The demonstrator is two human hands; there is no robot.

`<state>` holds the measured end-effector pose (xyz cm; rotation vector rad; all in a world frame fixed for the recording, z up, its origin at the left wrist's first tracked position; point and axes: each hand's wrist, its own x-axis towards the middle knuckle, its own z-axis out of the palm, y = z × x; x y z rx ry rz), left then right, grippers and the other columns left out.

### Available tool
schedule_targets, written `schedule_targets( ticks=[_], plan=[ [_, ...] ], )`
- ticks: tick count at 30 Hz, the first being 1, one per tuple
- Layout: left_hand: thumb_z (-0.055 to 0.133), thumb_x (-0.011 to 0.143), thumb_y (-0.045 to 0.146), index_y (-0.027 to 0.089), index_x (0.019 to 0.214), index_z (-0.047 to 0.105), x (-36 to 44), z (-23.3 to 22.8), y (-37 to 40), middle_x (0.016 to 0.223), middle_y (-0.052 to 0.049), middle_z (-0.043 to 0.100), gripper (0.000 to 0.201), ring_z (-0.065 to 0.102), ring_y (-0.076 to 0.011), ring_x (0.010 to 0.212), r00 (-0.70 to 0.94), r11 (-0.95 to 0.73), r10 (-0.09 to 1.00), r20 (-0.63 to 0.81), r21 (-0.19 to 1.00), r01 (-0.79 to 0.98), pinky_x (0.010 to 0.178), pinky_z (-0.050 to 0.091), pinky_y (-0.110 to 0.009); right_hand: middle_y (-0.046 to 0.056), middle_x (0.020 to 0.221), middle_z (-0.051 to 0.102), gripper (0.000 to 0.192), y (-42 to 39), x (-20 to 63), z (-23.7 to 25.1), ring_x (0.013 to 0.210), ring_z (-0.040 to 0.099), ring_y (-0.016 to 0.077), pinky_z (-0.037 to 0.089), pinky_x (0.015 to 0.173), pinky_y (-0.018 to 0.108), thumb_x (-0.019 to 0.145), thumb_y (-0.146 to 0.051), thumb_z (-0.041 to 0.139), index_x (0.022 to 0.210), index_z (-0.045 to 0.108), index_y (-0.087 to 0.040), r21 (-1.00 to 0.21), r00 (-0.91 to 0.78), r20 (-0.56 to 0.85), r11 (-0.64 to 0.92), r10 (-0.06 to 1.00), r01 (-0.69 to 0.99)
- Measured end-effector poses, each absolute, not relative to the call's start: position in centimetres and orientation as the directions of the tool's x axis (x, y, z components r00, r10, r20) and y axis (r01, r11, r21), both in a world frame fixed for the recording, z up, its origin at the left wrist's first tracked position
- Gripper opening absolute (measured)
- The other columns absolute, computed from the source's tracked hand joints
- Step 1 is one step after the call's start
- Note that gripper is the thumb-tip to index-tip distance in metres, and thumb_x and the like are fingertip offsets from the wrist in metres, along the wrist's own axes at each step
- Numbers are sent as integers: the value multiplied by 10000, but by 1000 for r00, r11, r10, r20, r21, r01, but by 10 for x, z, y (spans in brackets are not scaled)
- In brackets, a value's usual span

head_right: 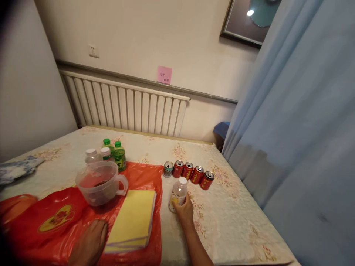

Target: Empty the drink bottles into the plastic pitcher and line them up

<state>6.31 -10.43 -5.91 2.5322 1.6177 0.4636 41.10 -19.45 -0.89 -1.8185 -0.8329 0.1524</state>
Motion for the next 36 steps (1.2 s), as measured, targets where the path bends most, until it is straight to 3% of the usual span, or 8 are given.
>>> schedule_targets(
  ticks=[20, 28, 36],
  plan=[
    [296, 955, 300, 223, 757, 565, 64, -64, -105, 811, -55, 608, 343, 592, -237, 798, 360, -411, 907, 217, 281, 867, 762, 398, -381, 101, 1061, 738, 612, -91, 431, -22, 950, 681, 261, 534, 833, 370, 590, -356, 728, 1160, 637, -154, -897, 652, 337, 21, 680, 442],
    [276, 962, 293, 215, 774, 568, 65, -60, -107, 828, -66, 611, 356, 589, -243, 812, 361, -403, 913, 189, 285, 870, 767, 396, -394, 128, 1113, 715, 668, -88, 431, -48, 958, 678, 261, 538, 817, 354, 629, -399, 720, 1225, 593, -126, -895, 648, 335, 15, 684, 447],
    [302, 958, 308, 229, 760, 575, 65, -63, -106, 809, -56, 618, 346, 592, -241, 807, 354, -417, 902, 246, 286, 863, 774, 395, -388, 144, 1049, 659, 557, -92, 426, -66, 968, 607, 287, 496, 854, 392, 587, -394, 750, 1055, 624, -120, -837, 670, 406, -41, 622, 546]
  ],
)
